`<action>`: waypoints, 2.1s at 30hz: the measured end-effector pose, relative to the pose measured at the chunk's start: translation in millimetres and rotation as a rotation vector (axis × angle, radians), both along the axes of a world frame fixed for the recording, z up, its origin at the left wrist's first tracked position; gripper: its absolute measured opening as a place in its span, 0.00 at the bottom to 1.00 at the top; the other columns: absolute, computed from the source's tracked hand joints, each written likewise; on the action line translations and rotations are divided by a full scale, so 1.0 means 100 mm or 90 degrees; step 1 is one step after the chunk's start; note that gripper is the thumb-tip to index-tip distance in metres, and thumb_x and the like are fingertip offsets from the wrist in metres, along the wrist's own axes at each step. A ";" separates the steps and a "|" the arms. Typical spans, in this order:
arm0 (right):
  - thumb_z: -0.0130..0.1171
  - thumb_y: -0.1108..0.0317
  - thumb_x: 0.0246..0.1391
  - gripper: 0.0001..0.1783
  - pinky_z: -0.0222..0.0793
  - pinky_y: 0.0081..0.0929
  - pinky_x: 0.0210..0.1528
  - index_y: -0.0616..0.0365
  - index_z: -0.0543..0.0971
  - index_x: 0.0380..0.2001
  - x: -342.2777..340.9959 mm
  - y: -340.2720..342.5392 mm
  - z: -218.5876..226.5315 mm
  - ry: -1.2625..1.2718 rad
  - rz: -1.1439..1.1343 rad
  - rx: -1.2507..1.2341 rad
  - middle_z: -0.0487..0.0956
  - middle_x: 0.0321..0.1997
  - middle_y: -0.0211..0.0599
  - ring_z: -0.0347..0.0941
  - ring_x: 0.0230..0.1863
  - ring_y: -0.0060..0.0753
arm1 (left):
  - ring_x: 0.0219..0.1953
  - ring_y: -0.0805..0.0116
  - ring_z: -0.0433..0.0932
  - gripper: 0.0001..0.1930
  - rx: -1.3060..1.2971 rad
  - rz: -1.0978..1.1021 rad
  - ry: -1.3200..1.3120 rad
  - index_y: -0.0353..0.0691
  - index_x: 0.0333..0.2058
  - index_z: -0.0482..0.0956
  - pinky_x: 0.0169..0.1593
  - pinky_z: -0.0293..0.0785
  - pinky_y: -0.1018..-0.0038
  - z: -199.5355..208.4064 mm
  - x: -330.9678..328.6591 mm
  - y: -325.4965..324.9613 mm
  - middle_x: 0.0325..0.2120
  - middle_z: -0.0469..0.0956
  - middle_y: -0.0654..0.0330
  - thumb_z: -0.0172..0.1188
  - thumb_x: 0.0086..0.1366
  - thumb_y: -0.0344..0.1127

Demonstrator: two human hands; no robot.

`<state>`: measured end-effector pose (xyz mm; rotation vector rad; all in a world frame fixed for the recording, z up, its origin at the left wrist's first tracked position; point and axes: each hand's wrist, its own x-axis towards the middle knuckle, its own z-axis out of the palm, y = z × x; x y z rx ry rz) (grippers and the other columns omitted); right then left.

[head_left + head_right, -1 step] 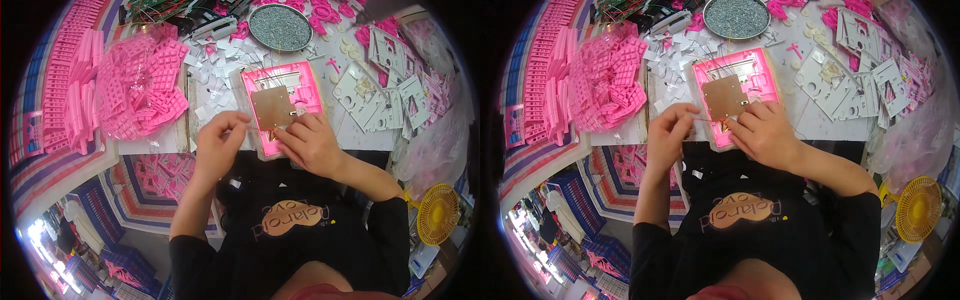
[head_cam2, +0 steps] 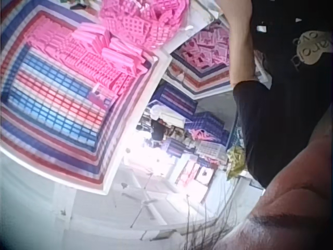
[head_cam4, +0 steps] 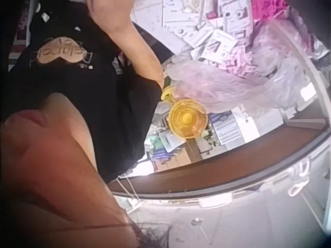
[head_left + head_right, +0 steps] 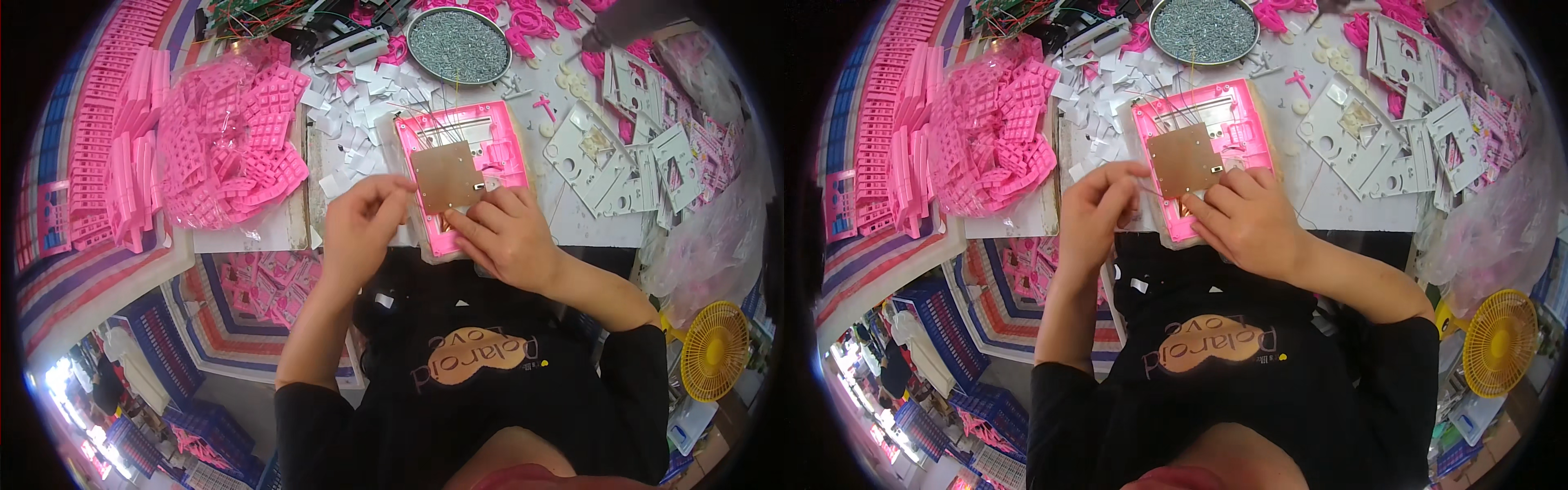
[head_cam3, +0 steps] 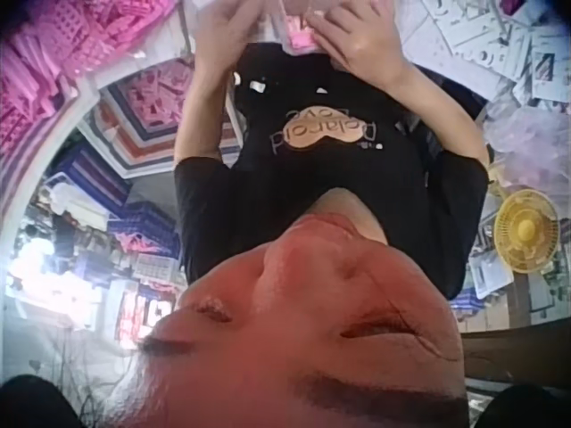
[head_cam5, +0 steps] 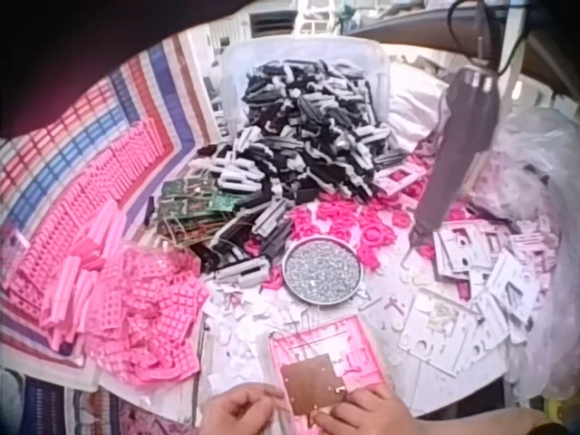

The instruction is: Assembling components of a toy piggy bank using a hot glue gun.

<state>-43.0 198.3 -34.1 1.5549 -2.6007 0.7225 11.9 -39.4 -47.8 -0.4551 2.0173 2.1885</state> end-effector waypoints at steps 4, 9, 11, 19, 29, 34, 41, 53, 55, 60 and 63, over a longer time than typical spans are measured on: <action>0.68 0.56 0.51 0.24 0.60 0.34 0.43 0.50 0.82 0.51 0.01 0.00 0.00 0.019 0.016 0.053 0.73 0.36 0.26 0.69 0.42 0.32 | 0.20 0.80 0.74 0.10 0.167 0.009 -0.033 0.31 0.38 0.80 0.25 0.69 0.83 0.12 -0.28 0.18 0.28 0.81 0.59 0.58 0.74 0.34; 0.68 0.54 0.51 0.26 0.60 0.34 0.43 0.47 0.81 0.53 -0.04 0.01 0.10 0.017 0.056 0.114 0.71 0.37 0.27 0.68 0.43 0.32 | 0.24 0.78 0.78 0.08 0.217 0.039 0.039 0.31 0.39 0.79 0.29 0.76 0.81 0.05 -0.31 0.32 0.29 0.82 0.57 0.58 0.73 0.31; 0.68 0.55 0.51 0.24 0.61 0.34 0.43 0.47 0.82 0.52 -0.08 0.04 0.12 -0.016 0.082 0.105 0.72 0.37 0.27 0.68 0.42 0.33 | 0.26 0.77 0.79 0.05 0.176 0.054 0.033 0.30 0.41 0.79 0.30 0.76 0.81 0.09 -0.29 0.33 0.30 0.83 0.57 0.60 0.72 0.28; 0.69 0.65 0.50 0.22 0.69 0.34 0.38 0.54 0.83 0.50 -0.20 0.18 0.14 -0.107 0.060 -0.040 0.76 0.35 0.34 0.73 0.38 0.38 | 0.33 0.77 0.82 0.07 -0.092 -0.018 0.128 0.30 0.43 0.79 0.37 0.78 0.80 0.22 0.01 0.31 0.36 0.85 0.56 0.63 0.68 0.23; 0.66 0.70 0.54 0.13 0.73 0.34 0.36 0.54 0.81 0.44 -0.17 0.34 0.31 -0.428 -0.086 -0.174 0.81 0.33 0.37 0.79 0.33 0.40 | 0.35 0.67 0.83 0.08 -0.309 -0.200 0.201 0.37 0.41 0.82 0.37 0.77 0.74 0.48 -0.18 0.43 0.35 0.83 0.58 0.66 0.62 0.24; 0.68 0.68 0.53 0.09 0.76 0.38 0.34 0.53 0.81 0.38 0.39 0.38 0.18 -0.349 -0.085 -0.143 0.82 0.33 0.36 0.79 0.31 0.44 | 0.36 0.58 0.79 0.10 -0.555 -0.486 0.585 0.42 0.36 0.82 0.39 0.74 0.64 0.29 -0.68 0.58 0.32 0.77 0.61 0.65 0.52 0.29; 0.70 0.70 0.50 0.09 0.75 0.36 0.35 0.53 0.83 0.35 0.49 0.32 0.07 -0.337 -0.073 -0.199 0.80 0.32 0.33 0.78 0.35 0.40 | 0.30 0.60 0.78 0.12 -0.571 -0.606 0.523 0.42 0.42 0.82 0.38 0.73 0.65 0.16 -0.79 0.79 0.32 0.78 0.61 0.63 0.59 0.33; 0.75 0.72 0.40 0.12 0.72 0.31 0.34 0.52 0.85 0.32 -0.18 0.72 -0.13 -0.166 -0.009 -0.210 0.79 0.33 0.28 0.74 0.36 0.37 | 0.34 0.53 0.79 0.15 -0.470 -0.277 0.440 0.38 0.42 0.78 0.35 0.76 0.64 0.11 -0.04 0.78 0.36 0.79 0.54 0.69 0.55 0.24; 0.76 0.71 0.41 0.11 0.72 0.32 0.36 0.52 0.86 0.32 -0.21 0.73 -0.25 -0.197 0.006 -0.247 0.79 0.35 0.28 0.73 0.36 0.38 | 0.34 0.53 0.79 0.14 -0.483 -0.277 0.438 0.38 0.41 0.79 0.36 0.76 0.64 0.06 0.00 0.79 0.35 0.80 0.55 0.69 0.56 0.24; 0.77 0.69 0.42 0.11 0.68 0.34 0.44 0.48 0.88 0.33 -0.28 0.76 -0.31 -0.215 -0.013 -0.280 0.80 0.44 0.27 0.70 0.41 0.38 | 0.34 0.56 0.80 0.14 -0.521 -0.324 0.455 0.41 0.42 0.81 0.35 0.76 0.64 -0.04 0.01 0.75 0.35 0.80 0.59 0.67 0.56 0.25; 0.78 0.66 0.42 0.12 0.63 0.31 0.45 0.48 0.89 0.34 -0.25 0.83 -0.36 -0.180 -0.022 -0.281 0.79 0.45 0.26 0.65 0.43 0.37 | 0.32 0.59 0.79 0.20 -0.551 -0.373 0.479 0.45 0.47 0.82 0.34 0.76 0.65 -0.05 -0.01 0.73 0.34 0.79 0.62 0.64 0.53 0.25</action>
